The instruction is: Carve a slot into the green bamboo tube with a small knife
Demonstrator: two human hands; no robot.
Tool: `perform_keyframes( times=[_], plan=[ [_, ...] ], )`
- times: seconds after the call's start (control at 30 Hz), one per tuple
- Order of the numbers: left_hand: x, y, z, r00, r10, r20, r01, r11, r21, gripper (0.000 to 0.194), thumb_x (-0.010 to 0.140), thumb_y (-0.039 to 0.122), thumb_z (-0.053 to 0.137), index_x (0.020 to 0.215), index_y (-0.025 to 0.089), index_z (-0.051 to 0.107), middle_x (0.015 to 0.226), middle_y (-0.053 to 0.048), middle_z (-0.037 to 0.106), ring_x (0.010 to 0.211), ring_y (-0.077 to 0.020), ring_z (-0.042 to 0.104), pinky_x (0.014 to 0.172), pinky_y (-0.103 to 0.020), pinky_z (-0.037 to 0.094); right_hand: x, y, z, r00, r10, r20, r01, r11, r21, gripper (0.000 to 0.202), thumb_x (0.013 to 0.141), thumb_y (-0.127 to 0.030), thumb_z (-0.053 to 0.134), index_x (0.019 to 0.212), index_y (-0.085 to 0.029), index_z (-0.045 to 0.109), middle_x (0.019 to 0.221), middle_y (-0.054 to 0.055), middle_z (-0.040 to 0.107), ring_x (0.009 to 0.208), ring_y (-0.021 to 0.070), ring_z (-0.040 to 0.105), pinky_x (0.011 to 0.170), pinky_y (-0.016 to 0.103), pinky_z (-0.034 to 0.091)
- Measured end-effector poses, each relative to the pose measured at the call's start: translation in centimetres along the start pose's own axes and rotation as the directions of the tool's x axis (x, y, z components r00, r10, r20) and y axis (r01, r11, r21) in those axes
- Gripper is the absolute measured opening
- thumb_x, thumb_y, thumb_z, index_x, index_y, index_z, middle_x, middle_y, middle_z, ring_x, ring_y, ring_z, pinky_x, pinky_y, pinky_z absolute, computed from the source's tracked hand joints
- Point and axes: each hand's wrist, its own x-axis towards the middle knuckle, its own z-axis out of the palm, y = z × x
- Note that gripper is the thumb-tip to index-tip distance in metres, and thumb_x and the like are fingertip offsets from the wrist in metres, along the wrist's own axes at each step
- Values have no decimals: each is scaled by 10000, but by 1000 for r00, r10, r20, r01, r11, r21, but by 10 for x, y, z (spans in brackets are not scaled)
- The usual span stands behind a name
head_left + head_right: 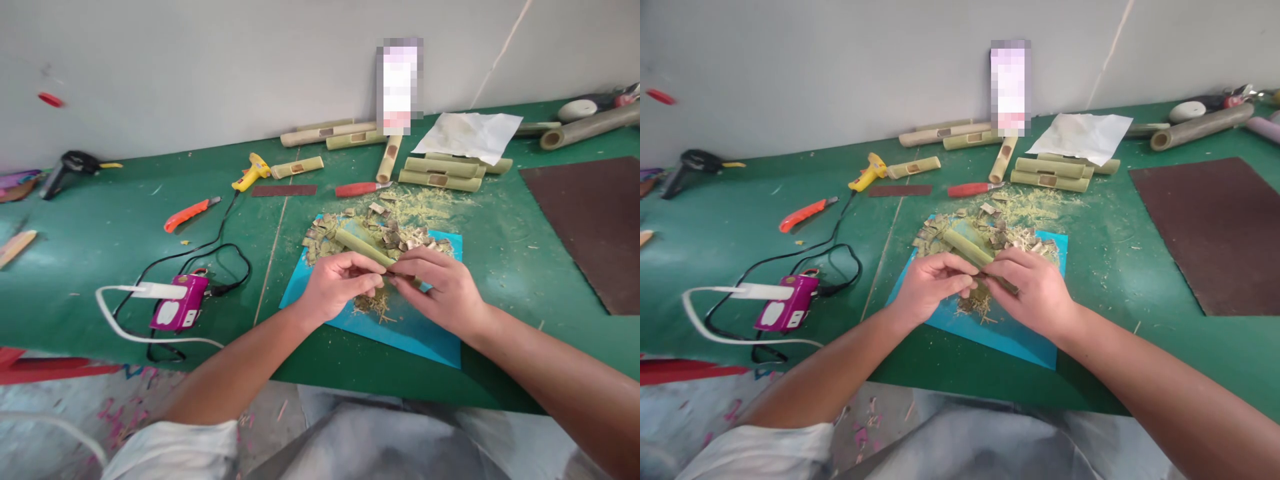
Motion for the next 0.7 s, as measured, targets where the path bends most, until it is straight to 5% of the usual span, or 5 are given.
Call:
perform_keyframes(
  times=[0.1, 0.23, 0.4, 0.7],
  plan=[
    [3, 1, -11, 980, 156, -127, -130, 973, 193, 155, 813, 300, 744, 873, 157, 738, 746, -37, 737, 572, -111, 651, 569, -234, 561, 0, 1, -2, 998, 16, 53, -9, 991, -131, 184, 896, -261, 584, 1021, -186, 697, 976, 95, 703, 798, 185, 667, 681, 329, 545],
    [16, -8, -34, 887, 418, -197, -242, 783, 572, 91, 856, 225, 691, 897, 160, 741, 863, -63, 748, 736, -134, 686, 715, -269, 573, -5, 5, -7, 987, 60, 150, 14, 894, -448, 283, 876, -344, 613, 1048, -134, 694, 973, 132, 687, 848, 255, 661, 734, 390, 530],
    [32, -24, -49, 901, 399, -172, -214, 752, 624, 90, 849, 172, 665, 913, 145, 723, 850, -65, 740, 714, -126, 667, 701, -267, 565, -12, 10, -7, 960, 179, 215, -17, 804, -594, 262, 862, -395, 621, 912, -151, 700, 848, 94, 669, 752, 234, 640, 629, 347, 479],
    [34, -27, -51, 899, 411, -152, -195, 685, 702, 56, 832, 153, 676, 886, 158, 693, 806, -43, 693, 671, -115, 617, 674, -259, 535, -15, 11, -1, 942, 220, 255, -46, 834, -550, 219, 898, -354, 549, 843, -176, 664, 828, 67, 645, 684, 184, 602, 549, 307, 395]
  ],
)
